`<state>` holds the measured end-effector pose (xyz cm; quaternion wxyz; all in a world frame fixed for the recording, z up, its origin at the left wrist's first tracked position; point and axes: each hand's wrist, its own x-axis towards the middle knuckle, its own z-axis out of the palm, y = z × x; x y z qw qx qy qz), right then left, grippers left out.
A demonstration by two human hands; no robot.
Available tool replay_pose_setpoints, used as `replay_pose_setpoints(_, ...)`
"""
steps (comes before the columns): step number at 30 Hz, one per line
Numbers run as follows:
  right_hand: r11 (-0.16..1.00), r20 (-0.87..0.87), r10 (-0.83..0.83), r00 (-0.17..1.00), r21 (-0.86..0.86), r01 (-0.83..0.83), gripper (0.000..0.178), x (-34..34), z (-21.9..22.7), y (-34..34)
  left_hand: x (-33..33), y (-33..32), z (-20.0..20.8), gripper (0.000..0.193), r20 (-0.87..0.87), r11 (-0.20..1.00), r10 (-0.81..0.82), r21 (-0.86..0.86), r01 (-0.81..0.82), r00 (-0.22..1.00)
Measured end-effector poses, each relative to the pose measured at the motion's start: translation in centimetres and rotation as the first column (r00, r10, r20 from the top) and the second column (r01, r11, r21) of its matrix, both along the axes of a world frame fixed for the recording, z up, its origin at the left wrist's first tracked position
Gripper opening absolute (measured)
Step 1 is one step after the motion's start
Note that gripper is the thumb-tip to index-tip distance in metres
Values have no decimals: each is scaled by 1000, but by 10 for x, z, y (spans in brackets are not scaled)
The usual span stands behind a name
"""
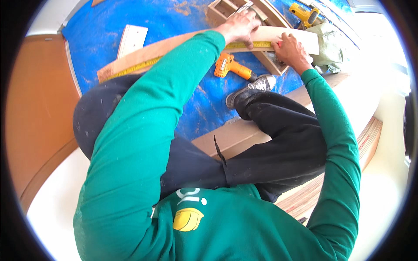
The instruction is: The person drills a hole in a wooden plank, measures and marks it with a tape measure and pencil, then cuts it with a hand saw. The person repeats measuring and cutting on another plank.
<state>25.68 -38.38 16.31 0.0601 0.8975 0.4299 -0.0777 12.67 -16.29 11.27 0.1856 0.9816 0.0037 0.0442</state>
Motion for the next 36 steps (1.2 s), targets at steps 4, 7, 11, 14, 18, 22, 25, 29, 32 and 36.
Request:
replay_pose_setpoints(4,998,74,-49,996,34,46,72,-11,-2,-11,-6,3,-6,85,-149,949,55,-301,-98,987)
replay_pose_setpoints(7,990,-45,-138,989,-14,138,83,-20,-2,-15,-2,5,-3,87,-205,944,32,-316,-97,978)
replay_pose_setpoints(11,988,-70,-149,986,37,152,72,-26,-1,-11,9,4,-1,84,-276,952,34,-283,-115,961)
replay_pose_setpoints(14,988,-68,-140,988,-78,135,66,-13,8,-10,11,6,-9,86,-323,932,18,-337,-133,946)
replay_pose_setpoints(18,973,0,-145,989,-184,142,69,26,32,-27,11,11,-18,87,-285,911,-31,-403,-90,958)
replay_pose_setpoints(22,976,3,-107,994,-188,106,66,61,38,-41,28,-1,-16,85,-218,913,-32,-403,-60,975)
replay_pose_setpoints(25,981,-35,-88,995,-174,81,68,76,29,-43,56,-25,-10,82,-137,919,-51,-395,-8,989)
replay_pose_setpoints(29,982,27,-128,991,-137,130,76,76,11,-52,88,-47,-2,40,-172,922,-151,-380,76,973)
replay_pose_setpoints(32,984,28,-179,983,14,179,83,60,1,-64,100,-48,-1,38,-305,860,-113,-507,-60,946)
replay_pose_setpoints(36,930,-10,-274,962,253,267,91,22,-2,-73,102,-45,-12,36,-193,911,-151,-409,61,970)
